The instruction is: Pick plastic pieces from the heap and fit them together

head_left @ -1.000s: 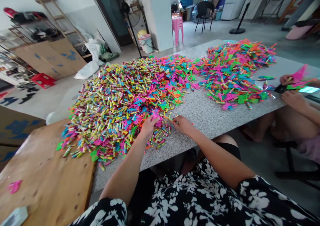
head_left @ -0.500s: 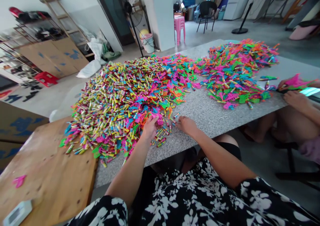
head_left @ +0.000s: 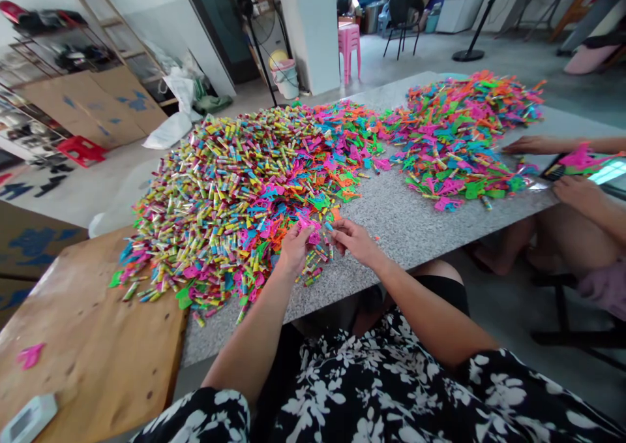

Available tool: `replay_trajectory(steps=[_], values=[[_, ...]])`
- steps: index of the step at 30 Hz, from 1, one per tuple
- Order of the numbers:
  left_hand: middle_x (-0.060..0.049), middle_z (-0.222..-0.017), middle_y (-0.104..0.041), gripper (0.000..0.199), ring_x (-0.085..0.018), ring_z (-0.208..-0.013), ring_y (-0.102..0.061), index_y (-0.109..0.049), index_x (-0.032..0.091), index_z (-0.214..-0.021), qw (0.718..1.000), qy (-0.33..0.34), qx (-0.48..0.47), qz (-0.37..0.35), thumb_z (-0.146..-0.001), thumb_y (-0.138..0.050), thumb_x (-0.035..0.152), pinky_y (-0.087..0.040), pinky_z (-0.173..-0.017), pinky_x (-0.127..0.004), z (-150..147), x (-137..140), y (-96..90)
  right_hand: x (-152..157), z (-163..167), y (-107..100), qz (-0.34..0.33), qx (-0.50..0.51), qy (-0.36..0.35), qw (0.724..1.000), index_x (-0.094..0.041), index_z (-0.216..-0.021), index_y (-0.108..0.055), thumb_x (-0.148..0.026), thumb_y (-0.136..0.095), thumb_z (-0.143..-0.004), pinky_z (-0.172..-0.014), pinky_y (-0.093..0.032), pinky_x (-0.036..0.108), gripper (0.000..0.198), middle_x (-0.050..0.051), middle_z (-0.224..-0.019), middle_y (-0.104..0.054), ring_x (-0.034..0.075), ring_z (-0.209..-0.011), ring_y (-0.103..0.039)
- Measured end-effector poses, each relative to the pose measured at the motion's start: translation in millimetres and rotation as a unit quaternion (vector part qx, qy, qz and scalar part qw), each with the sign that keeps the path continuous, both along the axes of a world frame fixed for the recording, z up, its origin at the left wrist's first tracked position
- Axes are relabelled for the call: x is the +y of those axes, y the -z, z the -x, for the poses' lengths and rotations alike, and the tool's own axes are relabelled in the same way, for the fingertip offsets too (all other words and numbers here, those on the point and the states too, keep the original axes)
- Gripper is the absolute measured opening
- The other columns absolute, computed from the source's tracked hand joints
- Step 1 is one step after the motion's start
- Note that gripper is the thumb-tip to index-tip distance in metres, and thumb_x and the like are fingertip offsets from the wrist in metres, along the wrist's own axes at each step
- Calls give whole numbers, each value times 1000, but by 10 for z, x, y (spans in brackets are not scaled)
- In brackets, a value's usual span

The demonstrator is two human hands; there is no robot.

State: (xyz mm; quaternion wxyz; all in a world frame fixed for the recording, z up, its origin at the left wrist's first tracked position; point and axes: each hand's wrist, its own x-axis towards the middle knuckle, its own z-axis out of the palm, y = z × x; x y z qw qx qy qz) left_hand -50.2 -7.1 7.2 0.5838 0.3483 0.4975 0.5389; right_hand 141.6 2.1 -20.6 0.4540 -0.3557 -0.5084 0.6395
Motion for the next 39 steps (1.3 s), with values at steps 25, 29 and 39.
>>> replay_trajectory(steps=[25, 29, 39], values=[[-2, -71, -68, 33, -14, -54, -56, -71, 19, -97, 984, 52, 158, 59, -89, -72, 51, -43, -50, -25, -439, -121, 196, -275, -383, 256, 69, -73, 7, 995, -20, -108, -71, -41, -74, -86, -41, -41, 23, 30, -4, -66, -64, 10, -43, -49], [-10, -102, -79, 34, -24, -90, -74, -68, 19, -120, 956, 70, 284, 19, -92, -72, 38, -58, -77, -34, -470, 335, 324, 124, -1085, 95, 106, -104, 194, 970, -16, -97, -70, -31, -73, -85, -42, -40, 25, 20, 3, -71, -69, 12, -45, -51], [-15, -154, -61, 48, -32, -144, -50, -64, 20, -145, 602, 251, 710, -267, -98, -53, 13, -39, -119, -48, -946, 1802, 240, 547, -812, 65, 25, -317, 150, 936, -15, -115, -71, -19, -61, -95, -65, -54, 27, 23, 11, -107, -76, 17, -74, -70]])
